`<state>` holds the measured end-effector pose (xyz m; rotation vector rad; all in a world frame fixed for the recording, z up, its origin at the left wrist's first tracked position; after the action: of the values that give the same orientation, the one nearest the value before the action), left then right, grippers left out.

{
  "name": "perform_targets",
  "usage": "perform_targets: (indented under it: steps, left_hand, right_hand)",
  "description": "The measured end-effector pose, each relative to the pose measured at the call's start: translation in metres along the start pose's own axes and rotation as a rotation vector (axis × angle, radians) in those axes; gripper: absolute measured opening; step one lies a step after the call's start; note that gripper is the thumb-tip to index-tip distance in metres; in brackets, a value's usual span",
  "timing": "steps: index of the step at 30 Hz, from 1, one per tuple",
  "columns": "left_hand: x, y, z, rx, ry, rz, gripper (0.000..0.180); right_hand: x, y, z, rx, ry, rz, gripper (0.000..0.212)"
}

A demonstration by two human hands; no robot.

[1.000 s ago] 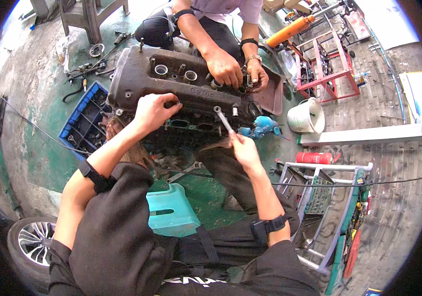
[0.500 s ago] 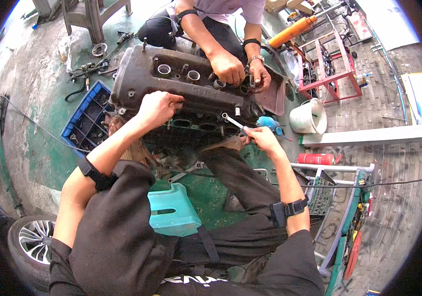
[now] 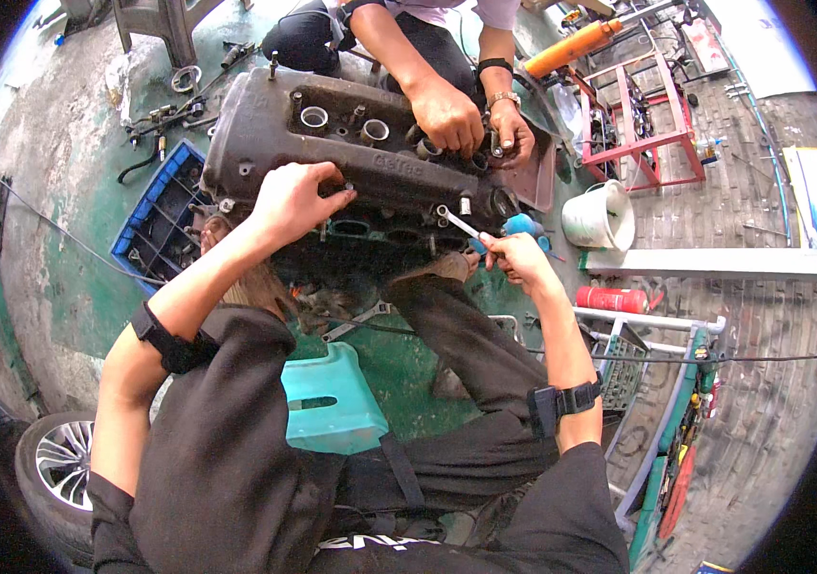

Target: The person uses a wrench to loosen and remove bolts from a car engine block while another person assists by holding the engine. The person repeatedly positions the wrench, turns it, and removes bolts one by one.

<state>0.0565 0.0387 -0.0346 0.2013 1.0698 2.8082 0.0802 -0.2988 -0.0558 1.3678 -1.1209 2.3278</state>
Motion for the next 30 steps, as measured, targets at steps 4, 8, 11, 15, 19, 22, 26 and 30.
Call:
perform_targets:
  steps: [4,8,11,15,19,22,26,30]
  left_hand:
    - [-0.004,0.003,-0.002,-0.056,-0.023,0.022,0.035]
    - [-0.006,0.005,-0.003,-0.044,-0.007,-0.003,0.034]
    - [-0.007,0.011,-0.003,-0.095,0.060,-0.048,0.032]
    - [-0.009,0.008,-0.010,-0.081,0.064,-0.025,0.029]
    - [-0.009,0.009,-0.008,-0.056,0.102,-0.035,0.028]
    - [-0.010,0.012,-0.008,-0.115,0.045,-0.006,0.023]
    - [-0.015,0.000,-0.008,0.038,-0.075,0.133,0.027]
    - [-0.015,-0.003,-0.011,0.055,-0.088,0.137,0.031]
  right_hand:
    - [-0.006,0.014,-0.011,-0.179,-0.124,-0.078,0.043]
    - [-0.009,0.020,-0.026,-0.365,-0.252,-0.102,0.041]
    - [-0.004,0.020,-0.026,-0.360,-0.185,-0.123,0.037]
    - [0.011,0.018,-0.081,-0.619,-0.223,-0.078,0.035]
    - [-0.016,-0.019,-0.159,-0.984,-0.275,0.161,0.031]
    - [-0.043,-0.070,-0.187,-1.406,-0.277,0.342,0.029]
    - [-0.029,-0.095,-0.183,-1.449,-0.337,0.440,0.029]
    - [0.012,-0.080,-0.175,-1.408,-0.558,0.420,0.029]
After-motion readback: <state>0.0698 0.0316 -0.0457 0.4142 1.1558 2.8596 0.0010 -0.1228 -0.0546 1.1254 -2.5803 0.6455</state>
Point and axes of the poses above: each hand's wrist, its own x-axis away from the middle knuckle, its own z-axis out of the back of the hand, y = z × x, the point moved 8 cm from there along -x, towards the middle knuckle, and after that the axes turned 12 degrees about -y, right-handed, at the moved point
